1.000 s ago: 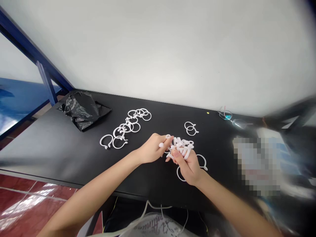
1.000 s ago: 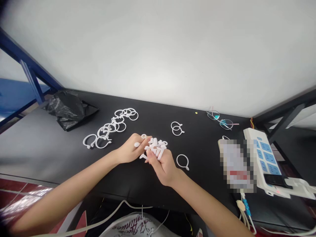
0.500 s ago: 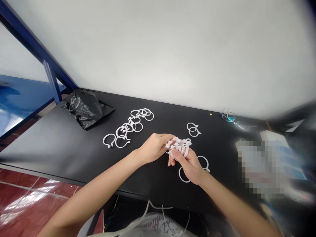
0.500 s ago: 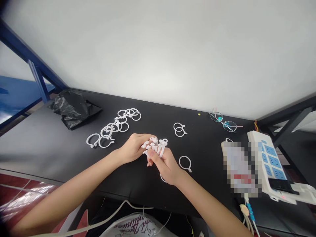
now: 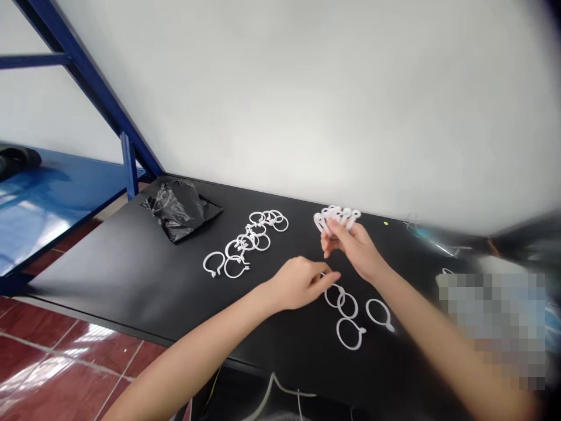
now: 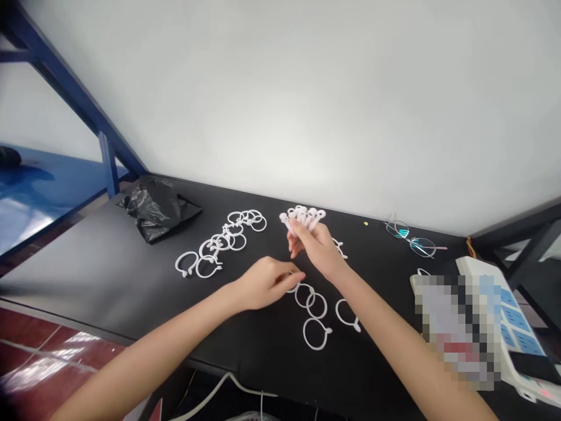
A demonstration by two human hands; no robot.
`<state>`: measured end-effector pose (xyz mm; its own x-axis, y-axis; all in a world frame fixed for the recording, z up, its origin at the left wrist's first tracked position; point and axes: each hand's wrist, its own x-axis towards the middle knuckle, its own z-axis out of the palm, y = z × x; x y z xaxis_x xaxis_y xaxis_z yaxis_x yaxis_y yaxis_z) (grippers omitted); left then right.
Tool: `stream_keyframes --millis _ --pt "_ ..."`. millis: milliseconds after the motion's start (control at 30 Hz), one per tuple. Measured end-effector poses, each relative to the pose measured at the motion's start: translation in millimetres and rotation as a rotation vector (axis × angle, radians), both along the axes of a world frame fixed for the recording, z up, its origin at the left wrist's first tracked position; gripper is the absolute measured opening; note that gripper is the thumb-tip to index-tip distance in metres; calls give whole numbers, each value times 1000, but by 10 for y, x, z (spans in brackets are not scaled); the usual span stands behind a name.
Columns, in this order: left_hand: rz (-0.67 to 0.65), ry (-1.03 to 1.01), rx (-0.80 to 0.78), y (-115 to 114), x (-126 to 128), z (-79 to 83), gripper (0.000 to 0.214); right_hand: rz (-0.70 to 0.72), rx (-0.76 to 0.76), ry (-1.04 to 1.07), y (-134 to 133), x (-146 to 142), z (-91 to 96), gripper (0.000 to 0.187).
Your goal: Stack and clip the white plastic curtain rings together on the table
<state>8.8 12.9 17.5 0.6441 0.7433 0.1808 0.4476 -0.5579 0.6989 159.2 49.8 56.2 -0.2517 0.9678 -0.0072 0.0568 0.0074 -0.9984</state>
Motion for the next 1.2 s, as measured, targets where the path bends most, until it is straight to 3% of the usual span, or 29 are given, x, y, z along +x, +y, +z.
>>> stream_keyframes --millis 200,300,400,533,733,900,1000,1067,1200 --pt "-89 229 229 51 19 -163 37 433 100 -375 456 -656 -95 28" --pt "-8 216 277 190 -62 -196 28 472 128 -453 530 -852 -177 31" --pt "27 194 298 278 -120 -198 25 507 163 -470 580 -872 -173 39" --pt "6 280 258 270 -121 -171 31 510 244 -544 630 -768 -51 25" --pt "179 361 225 285 -151 -137 31 372 322 -632 534 -387 240 21" --pt "245 359 176 300 -198 -163 23 124 245 -735 264 432 358 23" --pt "235 358 150 265 -175 -191 21 2 196 -947 68 946 203 17" --pt "219 357 156 235 -148 -203 20 -34 220 -970 -32 1157 13 17" --pt "202 335 163 198 -112 -206 26 -41 332 -943 -97 1222 -366 23"
